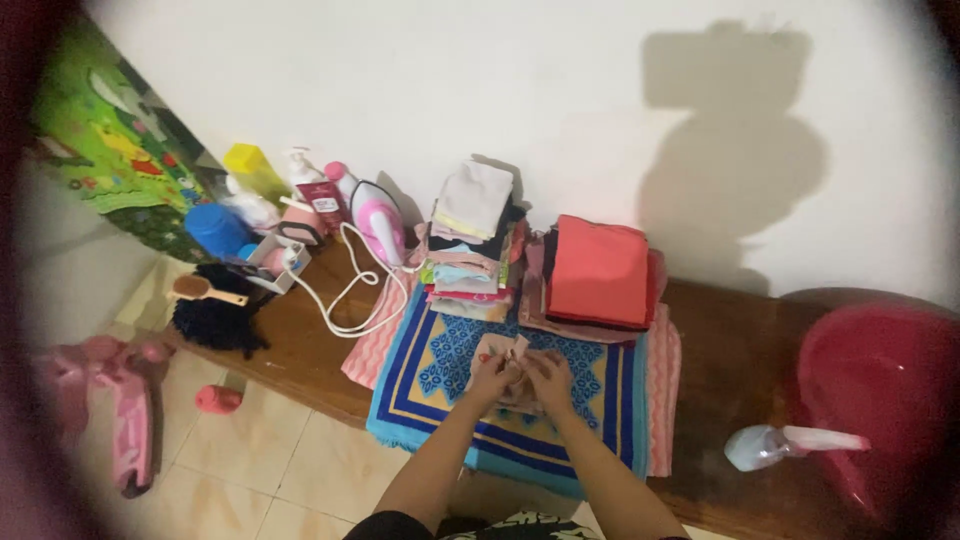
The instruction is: Fold various items of clothing and stack them on a table.
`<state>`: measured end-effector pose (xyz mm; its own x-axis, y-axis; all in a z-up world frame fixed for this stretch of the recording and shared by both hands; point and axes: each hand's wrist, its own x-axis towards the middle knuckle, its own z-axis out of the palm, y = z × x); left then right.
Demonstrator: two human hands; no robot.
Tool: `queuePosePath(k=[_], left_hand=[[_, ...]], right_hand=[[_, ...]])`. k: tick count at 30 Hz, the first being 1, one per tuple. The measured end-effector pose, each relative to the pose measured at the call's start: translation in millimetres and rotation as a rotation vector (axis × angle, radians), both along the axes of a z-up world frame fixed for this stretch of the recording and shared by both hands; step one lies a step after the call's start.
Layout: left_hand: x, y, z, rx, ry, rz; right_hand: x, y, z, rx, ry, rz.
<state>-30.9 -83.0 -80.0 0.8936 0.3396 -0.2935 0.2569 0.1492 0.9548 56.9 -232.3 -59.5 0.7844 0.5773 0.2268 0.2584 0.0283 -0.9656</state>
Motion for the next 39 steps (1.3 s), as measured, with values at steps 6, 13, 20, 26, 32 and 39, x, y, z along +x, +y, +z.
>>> queuePosePath(k=[6,13,20,26,32,39], left_hand=[[-0.6,9.7,5.0,-0.212,-0.092,0.231],[-30.1,18.1,73.9,-0.543,-0.130,0.170],[-31.1,30.2,123.1,-0.528,-0.114,0.293],[-12.1,59.3,95.2,0.156,-0.141,0.395],[-3.1,61.8,120.8,0.046,0.074,0.209],[-13.5,49.3,192.5,0.017,0.090,0.040]], right_hand=[[-26.5,14.8,77.4,-0.173,0.299,0.191],[-4.0,17.1,70.0,-0.154,0.136,0.318],[14.9,30.1,101.7,-0.190,0.254,0.334],[23.8,33.7,120.7,0.081,0.160,0.207],[20.9,31.8,137.2,0.213,0.493,0.338],[40.0,30.5,119.2,0.187,0.284,0.480]])
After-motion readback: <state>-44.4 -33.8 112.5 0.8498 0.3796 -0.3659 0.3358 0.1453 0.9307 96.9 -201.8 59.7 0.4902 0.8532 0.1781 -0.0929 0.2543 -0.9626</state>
